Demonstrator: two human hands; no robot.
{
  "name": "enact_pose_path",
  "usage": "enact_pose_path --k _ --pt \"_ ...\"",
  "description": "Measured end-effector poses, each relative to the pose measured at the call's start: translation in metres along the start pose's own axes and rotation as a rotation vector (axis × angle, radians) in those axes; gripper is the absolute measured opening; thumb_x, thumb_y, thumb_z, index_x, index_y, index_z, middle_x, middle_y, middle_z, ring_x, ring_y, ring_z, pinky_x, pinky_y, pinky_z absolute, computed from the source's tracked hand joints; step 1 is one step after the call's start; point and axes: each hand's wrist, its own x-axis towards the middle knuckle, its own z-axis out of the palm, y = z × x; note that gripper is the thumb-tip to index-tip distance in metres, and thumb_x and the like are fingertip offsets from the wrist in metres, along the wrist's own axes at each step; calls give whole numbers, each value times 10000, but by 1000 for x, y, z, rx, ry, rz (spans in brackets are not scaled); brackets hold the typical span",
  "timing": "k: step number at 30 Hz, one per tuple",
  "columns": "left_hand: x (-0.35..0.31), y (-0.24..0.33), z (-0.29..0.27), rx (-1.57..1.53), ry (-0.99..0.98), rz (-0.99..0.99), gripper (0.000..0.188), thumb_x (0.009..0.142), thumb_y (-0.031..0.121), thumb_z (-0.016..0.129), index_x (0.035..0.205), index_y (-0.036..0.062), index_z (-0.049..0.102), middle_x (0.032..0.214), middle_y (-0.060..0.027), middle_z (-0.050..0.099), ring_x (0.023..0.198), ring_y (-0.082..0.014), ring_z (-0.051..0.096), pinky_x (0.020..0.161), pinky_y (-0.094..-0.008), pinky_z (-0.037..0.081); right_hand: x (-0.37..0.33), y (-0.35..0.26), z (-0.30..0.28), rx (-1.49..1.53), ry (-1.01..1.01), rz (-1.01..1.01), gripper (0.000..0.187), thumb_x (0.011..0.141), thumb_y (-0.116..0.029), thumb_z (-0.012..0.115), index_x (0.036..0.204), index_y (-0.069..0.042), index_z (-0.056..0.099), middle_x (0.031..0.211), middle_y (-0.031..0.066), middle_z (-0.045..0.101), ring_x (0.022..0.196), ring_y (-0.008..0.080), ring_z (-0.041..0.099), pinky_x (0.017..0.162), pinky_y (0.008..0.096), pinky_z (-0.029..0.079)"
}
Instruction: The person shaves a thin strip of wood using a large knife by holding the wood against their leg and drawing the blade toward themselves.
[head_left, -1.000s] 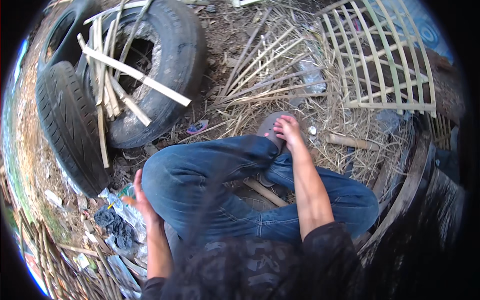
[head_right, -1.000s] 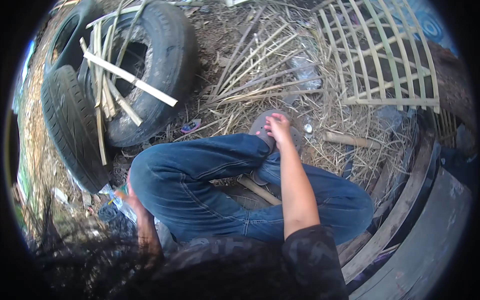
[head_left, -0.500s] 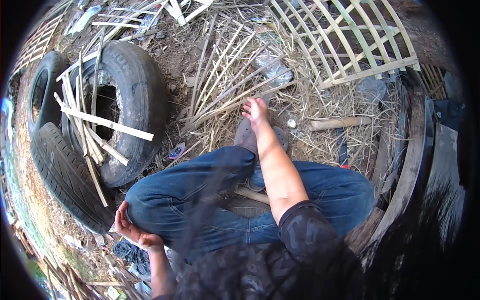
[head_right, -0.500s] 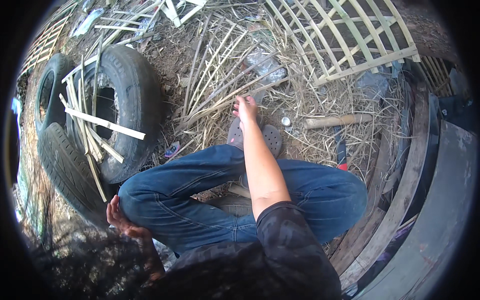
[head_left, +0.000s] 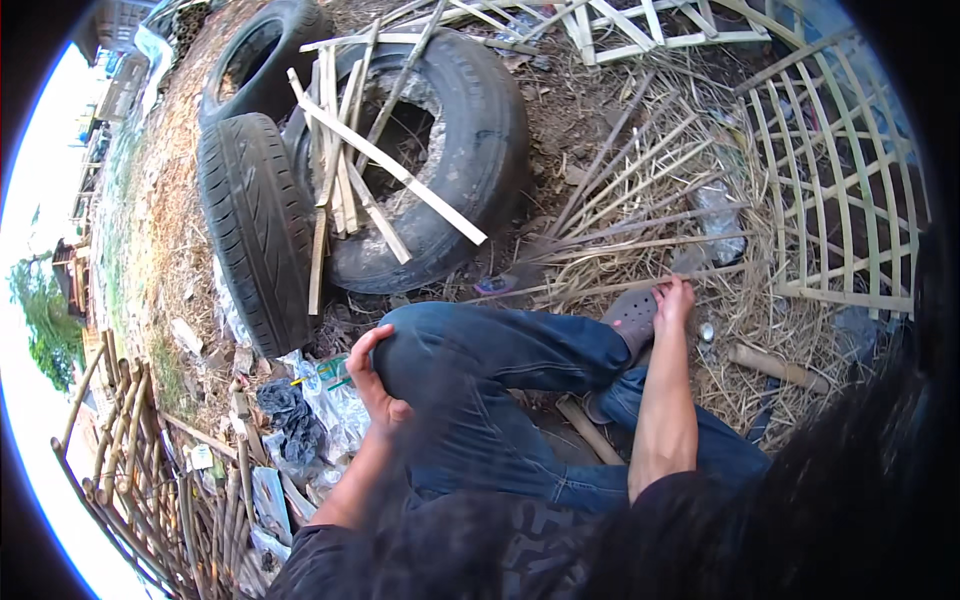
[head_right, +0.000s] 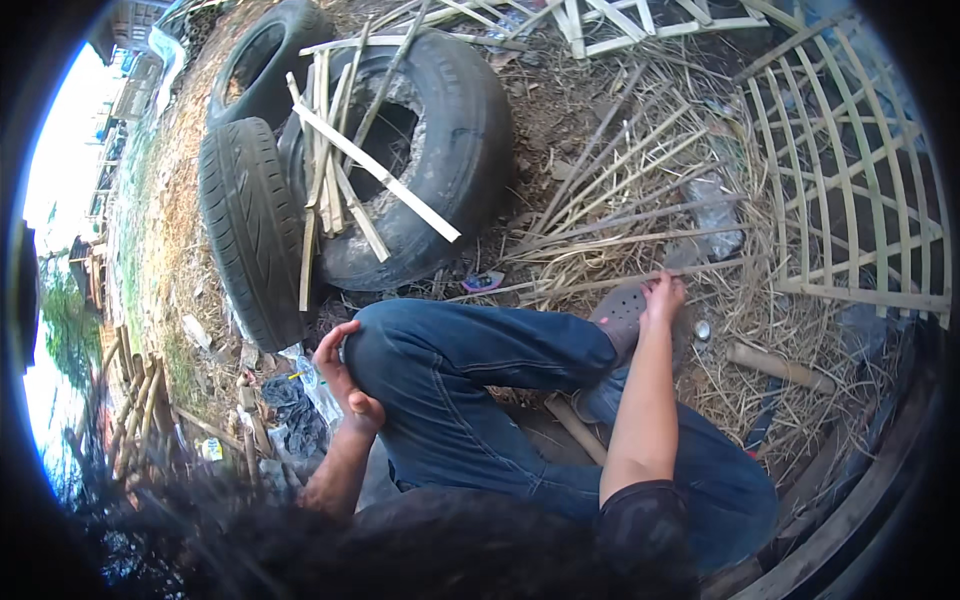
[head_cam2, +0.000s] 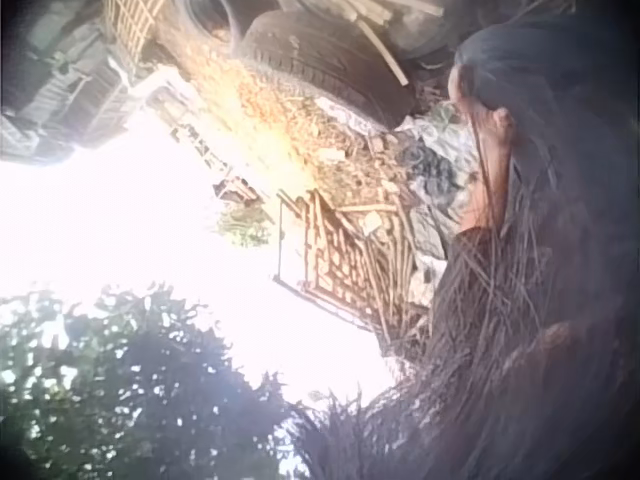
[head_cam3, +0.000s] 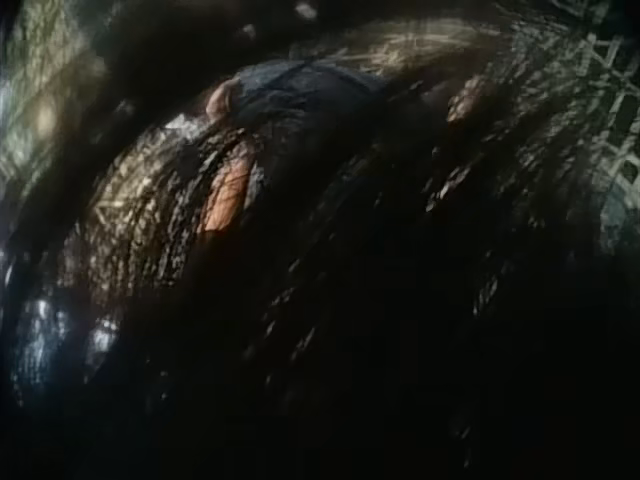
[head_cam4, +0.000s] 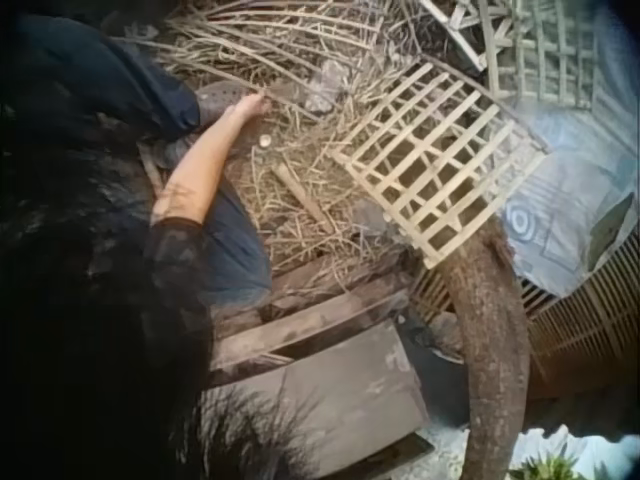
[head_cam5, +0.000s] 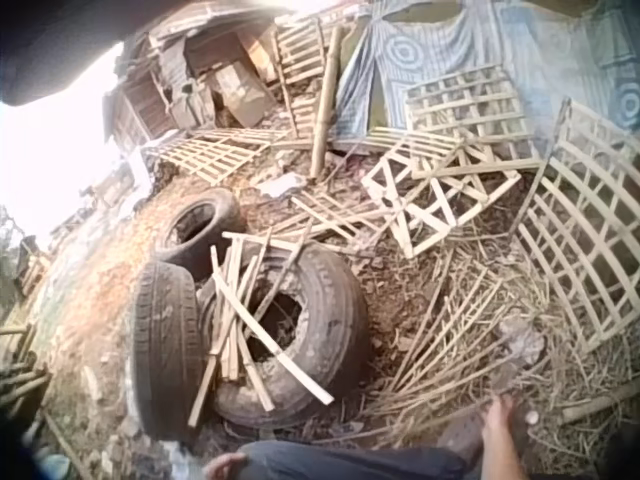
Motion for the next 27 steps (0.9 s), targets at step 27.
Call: enact_pose_path --k 27 --pt "-7 -7 0 -17 18 -7 851 872 697 325 1308 -31 260 1068 -164 516 1093 -312 483 1030 -472 315 -227 0 266 -1002 -883 -524 284 784 -243 679 876 19 620 703 150 664 581 263 653 601 389 522"
